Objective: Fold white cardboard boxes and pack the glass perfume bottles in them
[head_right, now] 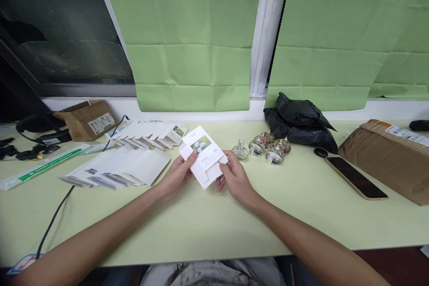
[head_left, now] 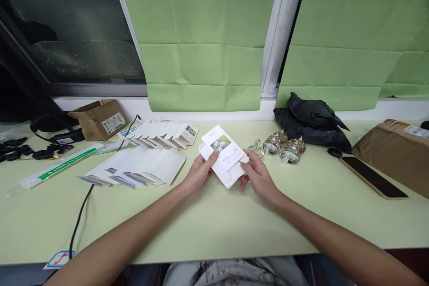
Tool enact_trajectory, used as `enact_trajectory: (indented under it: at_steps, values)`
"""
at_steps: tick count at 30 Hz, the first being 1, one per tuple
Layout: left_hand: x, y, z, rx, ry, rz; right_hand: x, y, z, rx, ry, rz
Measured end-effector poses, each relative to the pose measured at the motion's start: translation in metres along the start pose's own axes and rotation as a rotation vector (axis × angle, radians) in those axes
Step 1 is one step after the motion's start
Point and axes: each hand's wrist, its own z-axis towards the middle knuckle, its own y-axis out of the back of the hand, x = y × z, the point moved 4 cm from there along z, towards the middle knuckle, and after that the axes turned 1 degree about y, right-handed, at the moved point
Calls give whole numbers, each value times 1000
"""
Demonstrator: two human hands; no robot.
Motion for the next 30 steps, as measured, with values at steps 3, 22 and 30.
enact_trajectory:
  at_steps: [3, 22, 30]
  values:
    - [-4, 4, 2, 26, -29, 58, 2, 1, 1, 19, 8, 16]
    - [-19, 4, -5, 345, -101, 289, 10, 6, 1, -53, 101, -61]
    - [-22, 10, -4, 324, -58, 344, 14, 9, 4, -74, 115, -115]
